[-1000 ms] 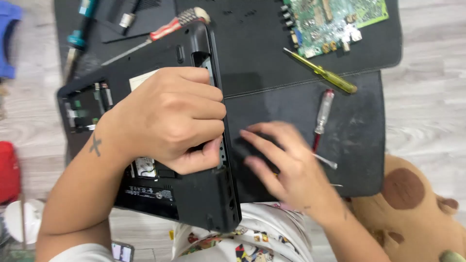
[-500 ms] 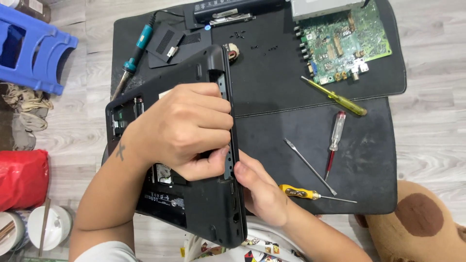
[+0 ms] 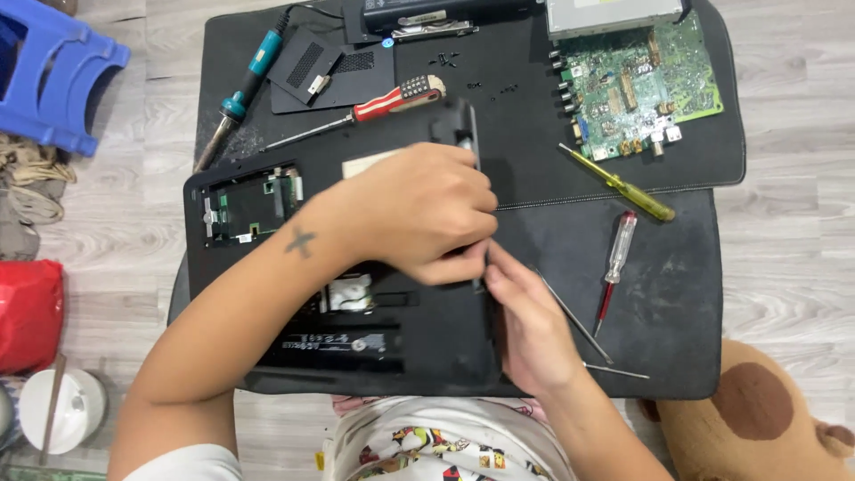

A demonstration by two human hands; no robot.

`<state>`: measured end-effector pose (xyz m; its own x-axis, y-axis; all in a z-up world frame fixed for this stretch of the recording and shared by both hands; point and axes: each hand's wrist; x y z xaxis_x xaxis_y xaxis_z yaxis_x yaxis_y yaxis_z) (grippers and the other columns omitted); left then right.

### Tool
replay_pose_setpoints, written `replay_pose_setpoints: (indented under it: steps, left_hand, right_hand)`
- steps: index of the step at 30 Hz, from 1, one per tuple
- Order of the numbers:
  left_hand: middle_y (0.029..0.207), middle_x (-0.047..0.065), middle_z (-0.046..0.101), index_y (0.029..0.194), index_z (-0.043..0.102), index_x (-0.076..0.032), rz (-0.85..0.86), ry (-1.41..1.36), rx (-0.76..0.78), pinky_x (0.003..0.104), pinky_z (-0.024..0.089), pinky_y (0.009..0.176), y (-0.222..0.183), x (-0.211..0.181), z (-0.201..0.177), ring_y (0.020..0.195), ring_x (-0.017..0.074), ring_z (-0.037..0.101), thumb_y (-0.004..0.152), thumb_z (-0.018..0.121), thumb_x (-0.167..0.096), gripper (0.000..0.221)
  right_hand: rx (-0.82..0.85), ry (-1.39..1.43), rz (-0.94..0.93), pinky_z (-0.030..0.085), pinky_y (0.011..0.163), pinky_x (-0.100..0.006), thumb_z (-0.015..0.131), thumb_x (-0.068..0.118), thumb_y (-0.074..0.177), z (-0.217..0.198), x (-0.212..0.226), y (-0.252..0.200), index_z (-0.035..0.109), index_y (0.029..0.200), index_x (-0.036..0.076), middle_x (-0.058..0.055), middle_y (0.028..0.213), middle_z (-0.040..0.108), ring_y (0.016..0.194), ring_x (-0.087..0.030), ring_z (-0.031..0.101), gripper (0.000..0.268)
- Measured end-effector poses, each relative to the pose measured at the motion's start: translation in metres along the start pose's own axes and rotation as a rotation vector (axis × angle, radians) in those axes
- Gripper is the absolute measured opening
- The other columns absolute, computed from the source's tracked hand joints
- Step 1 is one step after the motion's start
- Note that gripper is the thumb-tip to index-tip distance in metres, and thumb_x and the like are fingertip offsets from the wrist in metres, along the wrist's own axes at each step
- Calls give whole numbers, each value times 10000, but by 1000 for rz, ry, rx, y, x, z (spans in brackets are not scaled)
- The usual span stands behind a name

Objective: Disassembling a laptop using screwdrivers and a pry tool to access internal components.

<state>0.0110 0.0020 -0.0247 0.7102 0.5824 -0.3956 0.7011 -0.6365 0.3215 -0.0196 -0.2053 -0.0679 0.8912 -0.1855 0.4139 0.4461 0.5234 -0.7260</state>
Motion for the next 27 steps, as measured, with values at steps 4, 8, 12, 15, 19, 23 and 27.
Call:
replay_pose_setpoints:
  steps: [4,8,12,15,19,23,27]
  left_hand:
    - [644,67,645,570,641,-75,-3,27,56,372,452,667,0,18,47,548,303,527,764,613,-248,262]
    - [596,121,628,545,628,-77,-31,78,76,410,466,573,-4,27,84,473,357,497,699,644,-306,276]
    - [614,137,639,579,643,-71,-46,58,65,430,475,526,-5,31,99,460,375,545,669,663,-299,246]
    - [618,135,627,583,630,-58,-76,44,48,427,471,492,-5,29,94,449,372,561,668,677,-266,229]
    - [659,105,636,582,645,-82,-39,84,3,394,471,634,-16,25,83,583,306,544,710,668,-275,233]
    - [804,71,613,672,648,-96,-37,40,-54,372,476,801,-31,18,74,801,281,530,738,650,-223,143]
    - [908,85,603,742,653,-107,-9,93,-53,394,483,733,-25,25,83,737,272,585,755,667,-283,177]
  right_hand:
    - [153,-145,-208,384,1039,-314,506,124,894,-42,4,-1,383,1473,-107,-235,1481,512,1292,-255,524,636]
    - [-106,-1305,-846,457,974,-358,559,-1,859,-49,19,-26,631,1232,-26,-165,1358,541,1197,-285,509,380]
    - [-227,-1749,-840,299,982,-442,757,159,744,-76,8,-34,717,1169,134,-109,1248,548,1117,-294,428,428]
    - [-172,-1828,-825,274,1035,-477,770,234,751,-83,-3,-36,719,1165,159,-110,1252,528,1189,-320,437,423]
    - [-74,-1832,-828,251,1050,-488,808,330,672,-87,-8,-42,733,1147,192,-127,1315,507,1196,-326,409,501]
    - [-43,-1893,-819,310,1040,-454,839,274,644,-89,-9,-43,762,1058,198,-124,1337,516,1192,-335,429,428]
    - [-77,-1873,-858,332,1045,-434,819,163,684,-82,-9,-40,769,984,155,-110,1294,545,1178,-315,473,304]
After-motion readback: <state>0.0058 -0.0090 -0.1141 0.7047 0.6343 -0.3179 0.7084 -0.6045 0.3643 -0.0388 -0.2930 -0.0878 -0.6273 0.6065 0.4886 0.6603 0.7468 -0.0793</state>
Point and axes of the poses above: each hand's wrist, its own y-axis towards the middle knuckle, its own z-axis out of the palm, x = y × z
